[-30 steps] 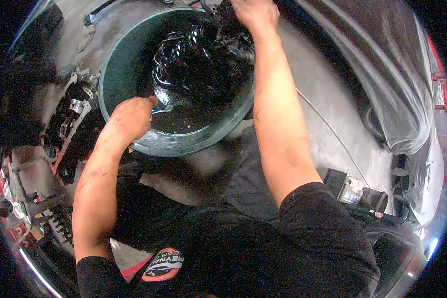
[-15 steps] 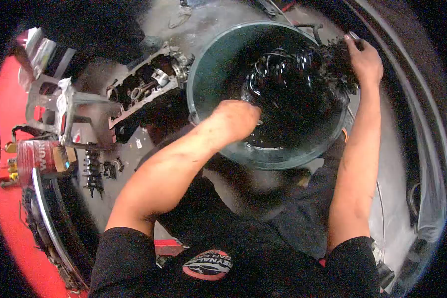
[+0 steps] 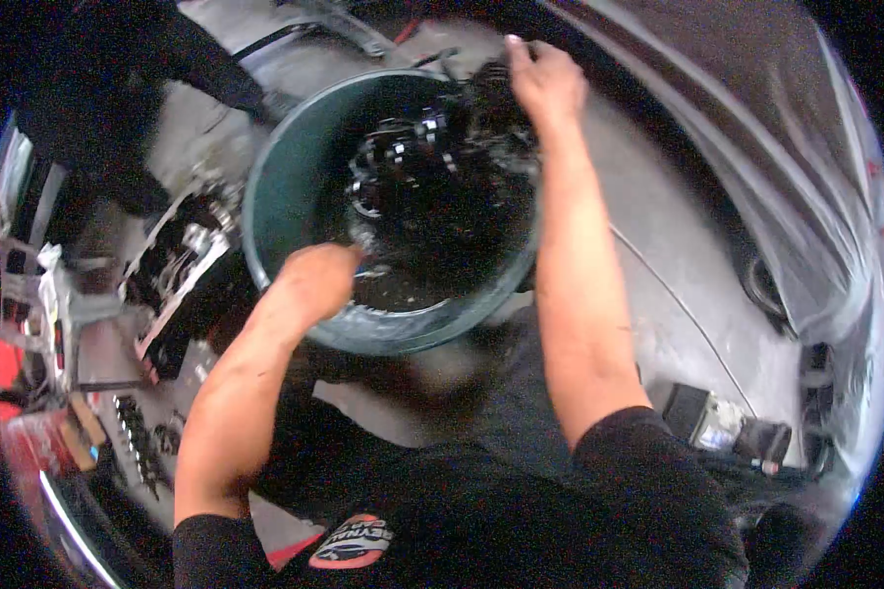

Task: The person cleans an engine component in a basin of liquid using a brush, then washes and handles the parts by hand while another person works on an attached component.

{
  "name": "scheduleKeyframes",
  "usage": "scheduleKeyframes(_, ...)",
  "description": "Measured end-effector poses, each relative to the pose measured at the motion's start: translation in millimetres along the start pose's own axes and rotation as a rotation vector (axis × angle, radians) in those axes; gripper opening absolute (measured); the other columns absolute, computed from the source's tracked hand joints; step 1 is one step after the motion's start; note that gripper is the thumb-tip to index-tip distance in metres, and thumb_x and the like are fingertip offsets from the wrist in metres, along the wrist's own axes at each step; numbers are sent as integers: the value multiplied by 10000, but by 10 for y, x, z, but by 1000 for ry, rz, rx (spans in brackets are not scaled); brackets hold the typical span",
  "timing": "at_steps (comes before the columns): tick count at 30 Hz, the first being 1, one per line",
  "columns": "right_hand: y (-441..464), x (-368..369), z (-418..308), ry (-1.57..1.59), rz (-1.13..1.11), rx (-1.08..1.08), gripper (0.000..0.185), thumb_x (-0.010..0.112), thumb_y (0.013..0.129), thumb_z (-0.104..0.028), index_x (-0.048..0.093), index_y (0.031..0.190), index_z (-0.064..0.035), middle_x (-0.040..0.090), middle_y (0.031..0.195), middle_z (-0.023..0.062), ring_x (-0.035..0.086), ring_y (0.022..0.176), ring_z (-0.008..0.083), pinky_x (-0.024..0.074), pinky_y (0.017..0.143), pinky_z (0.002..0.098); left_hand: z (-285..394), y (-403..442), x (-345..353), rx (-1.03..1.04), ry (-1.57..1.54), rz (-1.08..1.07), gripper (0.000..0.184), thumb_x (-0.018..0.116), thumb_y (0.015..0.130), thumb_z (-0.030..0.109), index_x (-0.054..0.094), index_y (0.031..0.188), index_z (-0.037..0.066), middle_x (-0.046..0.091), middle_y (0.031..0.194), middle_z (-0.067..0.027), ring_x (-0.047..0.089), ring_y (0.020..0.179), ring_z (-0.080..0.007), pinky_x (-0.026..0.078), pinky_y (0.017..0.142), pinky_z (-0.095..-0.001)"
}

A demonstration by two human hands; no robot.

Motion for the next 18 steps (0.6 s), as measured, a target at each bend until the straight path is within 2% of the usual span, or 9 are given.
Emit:
scheduleKeyframes(1,-13,-66,-4,77,-19,12,603,475,934,-625,711,1102,-97,691,1090,221,629,1094,411,485,938,478,16,-7,-38,12,-26,7,269,441,908,112,682,989,25,711,1003,-216,690,979,-370,542,862,-480)
scheduleKeyframes(5,56,-58,109,235,-98,59,582,446,957,-608,720,1070,-107,698,1072,207,630,1078,406,475,929,478,35,13,-51,-35,-1,-92,279,466,900,82,679,1071,24,713,1023,-208,686,1017,-351,540,881,-462)
scheduleKeyframes(12,7,-105,40,213,-84,78,575,442,968,-595,726,1057,-102,696,1068,214,630,1072,413,470,932,488,37,26,-20,-26,38,-92,276,455,916,87,669,1082,36,722,1005,-184,695,986,-338,550,860,-449)
scheduleKeyframes(18,-94,-92,9,288,-94,116,521,486,978,-522,724,1027,-62,694,1026,247,638,1035,438,482,903,494,38,41,-1,-8,63,-67,275,446,924,95,673,1068,38,727,985,-169,701,971,-329,553,847,-447)
Point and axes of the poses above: each hand's wrist, its own y-axis towards the middle knuckle, its own x-axis out of the palm, z = x × y, the point moved 5 cm from there along y, towards the middle knuckle
